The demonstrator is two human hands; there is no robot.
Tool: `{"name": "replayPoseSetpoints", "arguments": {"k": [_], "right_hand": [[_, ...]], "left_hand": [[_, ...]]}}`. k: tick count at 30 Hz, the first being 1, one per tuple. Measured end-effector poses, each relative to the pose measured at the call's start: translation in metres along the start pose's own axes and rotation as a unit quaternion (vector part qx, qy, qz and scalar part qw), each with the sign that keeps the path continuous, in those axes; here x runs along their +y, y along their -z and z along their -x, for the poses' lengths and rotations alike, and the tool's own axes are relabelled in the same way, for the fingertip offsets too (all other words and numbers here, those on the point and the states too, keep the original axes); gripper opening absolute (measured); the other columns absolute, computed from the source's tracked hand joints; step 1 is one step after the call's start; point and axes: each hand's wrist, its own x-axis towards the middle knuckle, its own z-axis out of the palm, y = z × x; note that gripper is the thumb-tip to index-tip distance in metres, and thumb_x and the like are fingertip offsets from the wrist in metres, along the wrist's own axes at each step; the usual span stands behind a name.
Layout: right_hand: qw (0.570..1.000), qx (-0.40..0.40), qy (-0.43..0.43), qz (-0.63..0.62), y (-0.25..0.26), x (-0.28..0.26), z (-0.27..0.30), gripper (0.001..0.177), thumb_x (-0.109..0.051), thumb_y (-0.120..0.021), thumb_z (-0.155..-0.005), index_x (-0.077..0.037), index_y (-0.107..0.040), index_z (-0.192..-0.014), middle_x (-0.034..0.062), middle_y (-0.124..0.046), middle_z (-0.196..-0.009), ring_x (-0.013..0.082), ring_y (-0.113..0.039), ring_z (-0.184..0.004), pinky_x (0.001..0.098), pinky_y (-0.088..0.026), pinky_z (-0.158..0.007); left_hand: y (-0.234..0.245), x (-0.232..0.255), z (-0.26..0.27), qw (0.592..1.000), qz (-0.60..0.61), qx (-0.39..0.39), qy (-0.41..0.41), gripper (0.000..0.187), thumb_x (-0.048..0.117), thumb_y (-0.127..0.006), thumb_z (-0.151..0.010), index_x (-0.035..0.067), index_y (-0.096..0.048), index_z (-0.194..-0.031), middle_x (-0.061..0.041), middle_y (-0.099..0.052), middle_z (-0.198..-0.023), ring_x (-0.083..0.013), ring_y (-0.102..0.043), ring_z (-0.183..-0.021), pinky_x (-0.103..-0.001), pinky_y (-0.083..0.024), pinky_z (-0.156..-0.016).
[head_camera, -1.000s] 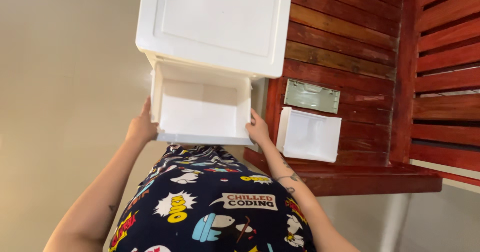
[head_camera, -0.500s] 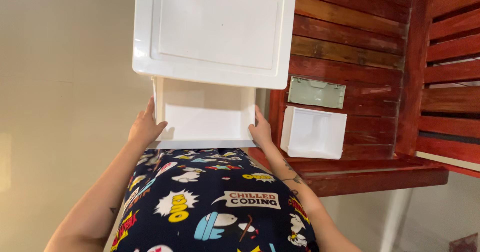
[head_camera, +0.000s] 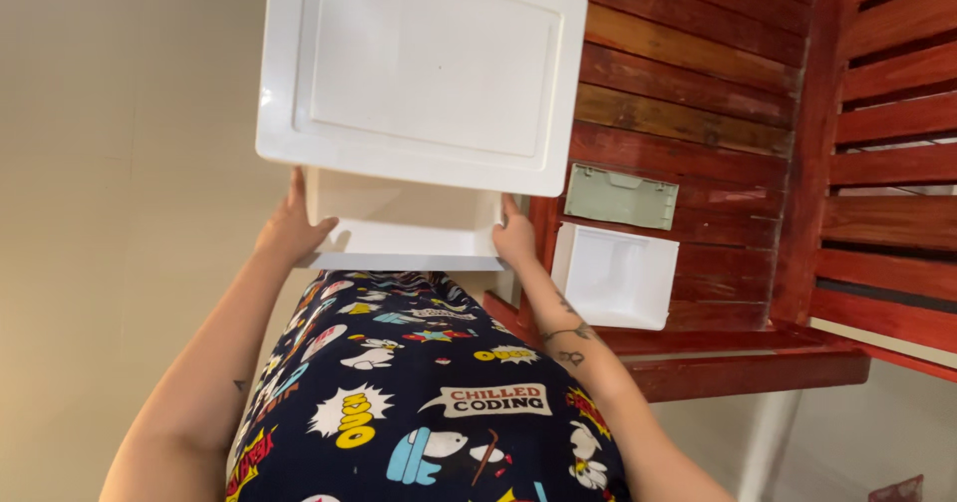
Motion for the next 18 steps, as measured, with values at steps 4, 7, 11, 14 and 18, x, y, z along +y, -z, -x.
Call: {"name": "replayPoseSetpoints", "arguments": {"k": [4,7,11,14,18], "right_hand": [[0.968,-0.003,-0.003,-0.249,-0.019,0.009,-0.005,0.062,-0.007,-0.061,-0.090,-0.003,-0.047,-0.150,0.0192,-0.062,-0.140,0.0333,-0.061,-0.127,0.0381,-0.049,-0.103],[0.955,0.013,-0.065,-0.290,-0.019,0.017,0.005,0.046,-0.019,-0.058,-0.099,0.005,-0.063,-0.137,0.0193,-0.070,-0.135,0.0328,-0.065,-0.124,0.0374,-0.048,-0.104],[0.856,0.016,-0.245,-0.454,-0.024,0.021,0.029,0.056,-0.036,-0.046,-0.103,-0.005,-0.042,-0.150,0.0126,-0.046,-0.152,0.0274,-0.048,-0.135,0.0455,-0.043,-0.110],[0.670,-0.036,-0.387,-0.633,-0.031,0.016,0.038,0.061,-0.042,-0.033,-0.104,-0.003,-0.038,-0.151,0.0200,-0.039,-0.155,0.0396,-0.046,-0.135,0.0628,-0.037,-0.112],[0.721,-0.003,-0.322,-0.613,-0.036,0.011,0.030,0.061,-0.042,-0.029,-0.109,0.001,-0.031,-0.153,0.0278,-0.041,-0.153,0.0453,-0.047,-0.140,0.0656,-0.035,-0.115]], "left_hand": [[-0.009,-0.025,-0.021,0.997,0.038,0.059,-0.020,0.092,0.056,-0.067,-0.091,0.009,-0.025,-0.158,-0.030,-0.057,-0.135,-0.0448,-0.059,-0.122,-0.050,-0.051,-0.099],[-0.016,-0.041,-0.014,0.980,0.154,0.107,0.063,0.071,0.064,-0.038,-0.107,0.012,-0.048,-0.155,-0.023,-0.063,-0.140,-0.0404,-0.059,-0.130,-0.048,-0.046,-0.113],[-0.022,-0.045,0.009,0.775,0.565,0.081,0.270,0.092,0.077,-0.018,-0.096,0.009,-0.024,-0.157,-0.025,-0.037,-0.159,-0.0508,-0.036,-0.145,-0.064,-0.029,-0.119],[-0.026,-0.038,0.023,0.535,0.799,-0.029,0.272,0.118,0.090,-0.014,-0.089,-0.003,-0.015,-0.161,-0.031,-0.028,-0.162,-0.0541,-0.031,-0.147,-0.072,-0.028,-0.114],[-0.031,-0.025,0.022,0.483,0.843,0.011,0.238,0.118,0.091,-0.019,-0.085,0.003,-0.016,-0.163,-0.028,-0.023,-0.164,-0.0510,-0.028,-0.149,-0.076,-0.028,-0.114]]}}
